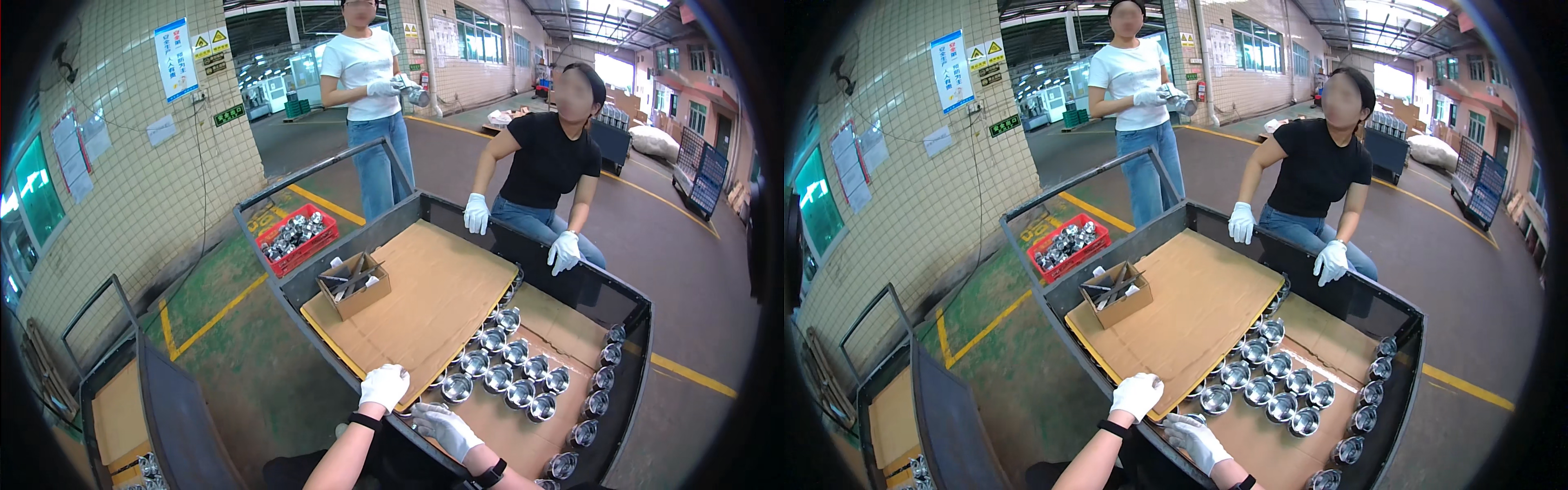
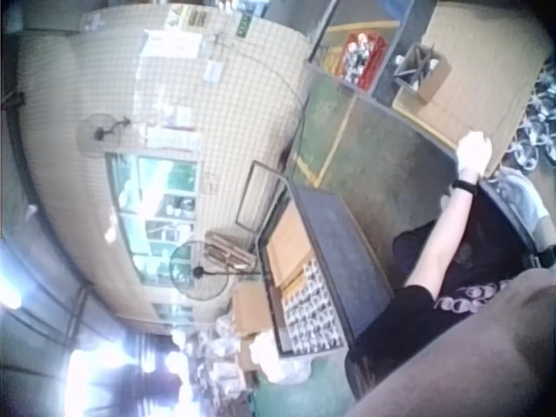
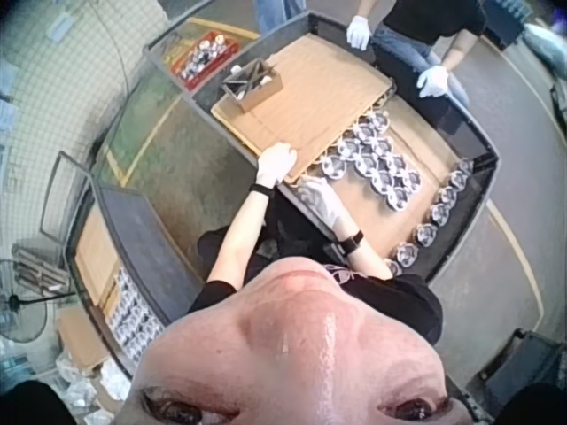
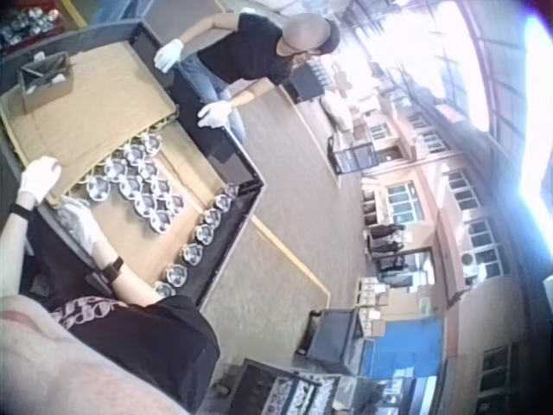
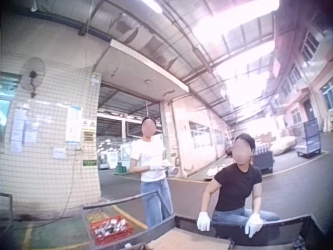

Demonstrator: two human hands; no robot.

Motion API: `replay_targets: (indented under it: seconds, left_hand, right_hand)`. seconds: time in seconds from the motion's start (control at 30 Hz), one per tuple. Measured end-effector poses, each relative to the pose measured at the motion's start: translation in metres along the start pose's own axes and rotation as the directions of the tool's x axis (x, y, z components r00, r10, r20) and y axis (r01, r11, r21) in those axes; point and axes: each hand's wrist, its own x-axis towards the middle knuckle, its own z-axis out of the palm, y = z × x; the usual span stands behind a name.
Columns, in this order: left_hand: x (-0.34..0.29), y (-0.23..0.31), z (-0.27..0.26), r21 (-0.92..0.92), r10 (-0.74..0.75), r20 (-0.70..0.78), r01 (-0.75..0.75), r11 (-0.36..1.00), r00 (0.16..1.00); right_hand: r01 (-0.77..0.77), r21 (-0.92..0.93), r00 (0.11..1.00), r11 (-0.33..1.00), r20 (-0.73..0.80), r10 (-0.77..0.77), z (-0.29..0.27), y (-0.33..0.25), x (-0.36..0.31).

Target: The recorder is using a small blade or scraper to clean or deburr the interior surfaces of metal pistons on a mobile cart.

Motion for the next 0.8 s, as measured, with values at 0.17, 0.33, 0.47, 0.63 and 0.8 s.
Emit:
replay_targets:
  seconds: [0.17,0.33,0.47,0.63,0.8]
  left_hand:
    - [0.0,0.0,0.002,-0.01,-0.003,-0.008,0.003,1.0,1.0]
    - [0.0,0.002,-0.001,-0.001,-0.019,0.019,0.019,1.0,1.0]
    - [0.004,-0.003,0.003,0.02,0.0,-0.026,0.001,1.0,1.0]
    - [0.003,-0.005,0.008,0.004,0.017,-0.046,-0.017,1.0,0.999]
    - [0.002,0.001,0.002,-0.006,-0.019,0.032,0.019,1.0,0.999]
  right_hand:
    - [-0.017,0.012,1.0,1.0,-0.002,0.017,0.0,0.001,-0.001]
    - [-0.01,0.001,1.0,1.0,0.019,0.01,0.001,-0.002,-0.003]
    - [-0.009,-0.012,0.998,1.0,0.066,0.01,0.003,-0.004,-0.003]
    - [-0.021,-0.011,0.999,1.0,0.032,0.022,0.0,0.0,-0.003]
    - [-0.033,0.001,0.999,0.999,-0.009,0.033,0.001,-0.002,-0.006]
